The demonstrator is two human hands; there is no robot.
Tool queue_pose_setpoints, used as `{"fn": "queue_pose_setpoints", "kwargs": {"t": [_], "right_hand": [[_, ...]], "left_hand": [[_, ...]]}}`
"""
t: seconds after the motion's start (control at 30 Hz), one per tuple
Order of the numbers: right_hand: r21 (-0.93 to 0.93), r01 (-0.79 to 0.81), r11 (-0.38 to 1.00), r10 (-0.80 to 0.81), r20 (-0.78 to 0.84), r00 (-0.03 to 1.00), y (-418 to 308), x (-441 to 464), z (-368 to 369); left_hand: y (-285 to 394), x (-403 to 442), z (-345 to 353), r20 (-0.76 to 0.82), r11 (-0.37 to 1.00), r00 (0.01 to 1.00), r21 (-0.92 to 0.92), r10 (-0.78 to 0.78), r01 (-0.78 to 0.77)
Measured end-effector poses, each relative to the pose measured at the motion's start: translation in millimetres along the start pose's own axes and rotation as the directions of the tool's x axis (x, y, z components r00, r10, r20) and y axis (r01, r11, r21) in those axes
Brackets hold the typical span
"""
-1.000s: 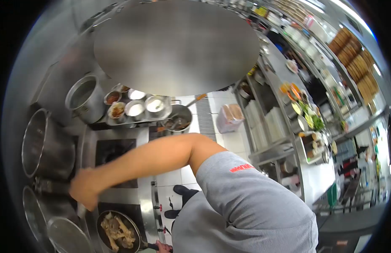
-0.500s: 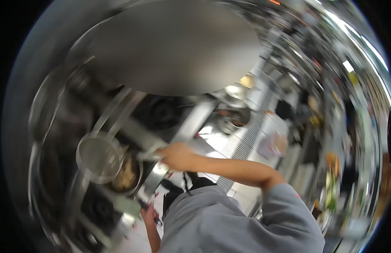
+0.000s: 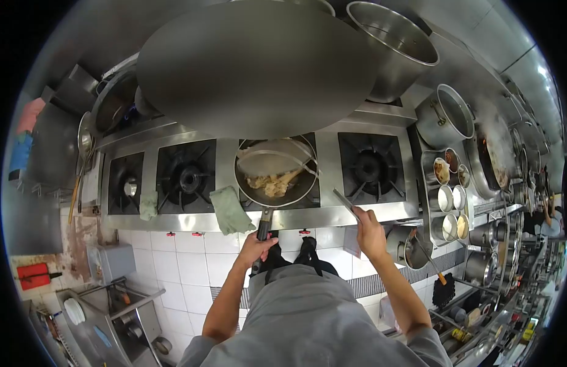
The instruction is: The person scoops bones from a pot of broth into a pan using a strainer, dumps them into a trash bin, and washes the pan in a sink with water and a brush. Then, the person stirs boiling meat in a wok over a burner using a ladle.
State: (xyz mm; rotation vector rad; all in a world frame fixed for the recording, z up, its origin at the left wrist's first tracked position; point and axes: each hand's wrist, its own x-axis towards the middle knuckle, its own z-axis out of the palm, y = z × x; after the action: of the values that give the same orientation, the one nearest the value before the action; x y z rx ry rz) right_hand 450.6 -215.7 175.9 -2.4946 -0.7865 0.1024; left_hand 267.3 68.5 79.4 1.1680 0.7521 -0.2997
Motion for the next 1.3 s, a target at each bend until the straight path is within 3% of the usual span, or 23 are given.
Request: {"fn": "queue_pose_setpoints", "kwargs": {"t": [0.27, 0.33, 0.37, 0.6, 0.77, 0.93, 1.03, 1.07, 1.13, 1.17, 1.23, 1.3], "right_hand": [[-0.089, 0.094, 0.992, -0.103, -0.095, 0.990, 26.5, -7.2, 16.4], [-0.127, 0.198, 0.972, -0.220, -0.195, 0.956, 39.9, -3.1, 29.8], [-0.172, 0.241, 0.955, -0.266, -0.138, 0.954, 51.9, -3.9, 39.3], [-0.136, 0.197, 0.971, -0.224, -0.221, 0.949, 51.0, -4.1, 27.0], [-0.117, 0.235, 0.965, -0.253, -0.172, 0.952, 56.1, -2.5, 31.4], [0.101, 0.158, 0.982, -0.136, -0.196, 0.971, 30.8, 3.2, -13.3], [0.290, 0.020, 0.957, 0.007, -0.093, 0.996, 13.4, 17.4, -43.1], [0.350, -0.028, 0.936, 0.045, -0.040, 0.998, 14.5, 22.6, -48.8], [0.524, -0.312, 0.792, 0.283, 0.137, 0.949, 6.4, 32.4, -56.8], [0.523, -0.307, 0.795, 0.280, 0.132, 0.951, 0.9, 36.9, -62.7], [0.539, -0.464, 0.703, 0.310, 0.355, 0.882, -14.2, 49.1, -74.3], [0.522, -0.508, 0.685, 0.321, 0.409, 0.854, -26.6, 55.5, -80.4]], "left_hand": [[14.1, -4.0, -17.5, 0.013, 0.993, 0.999, 0.110, -0.036, 0.035], [18.4, -7.2, -18.2, 0.025, 0.994, 0.999, 0.105, -0.035, 0.032], [18.2, -7.4, -19.8, 0.028, 0.992, 0.999, 0.123, -0.032, 0.028], [18.3, -3.2, -24.1, 0.033, 0.975, 0.999, 0.220, -0.012, 0.004], [19.3, -3.6, -23.6, 0.028, 0.986, 0.999, 0.161, -0.036, 0.031], [20.8, -3.5, -24.2, 0.023, 0.987, 0.999, 0.157, -0.032, 0.028], [15.7, -2.5, -28.2, 0.053, 0.993, 0.997, 0.105, -0.058, 0.052], [14.6, -2.9, -28.7, 0.063, 0.994, 0.997, 0.101, -0.044, 0.038], [18.6, -4.1, -26.8, 0.088, 0.997, 0.993, 0.040, -0.072, 0.069], [16.9, -3.1, -28.3, 0.099, 0.997, 0.994, 0.068, -0.053, 0.046], [18.5, -3.2, -27.6, 0.097, 0.997, 0.993, 0.049, -0.070, 0.065], [18.0, -3.8, -28.7, 0.111, 0.996, 0.990, 0.043, -0.084, 0.079]]}}
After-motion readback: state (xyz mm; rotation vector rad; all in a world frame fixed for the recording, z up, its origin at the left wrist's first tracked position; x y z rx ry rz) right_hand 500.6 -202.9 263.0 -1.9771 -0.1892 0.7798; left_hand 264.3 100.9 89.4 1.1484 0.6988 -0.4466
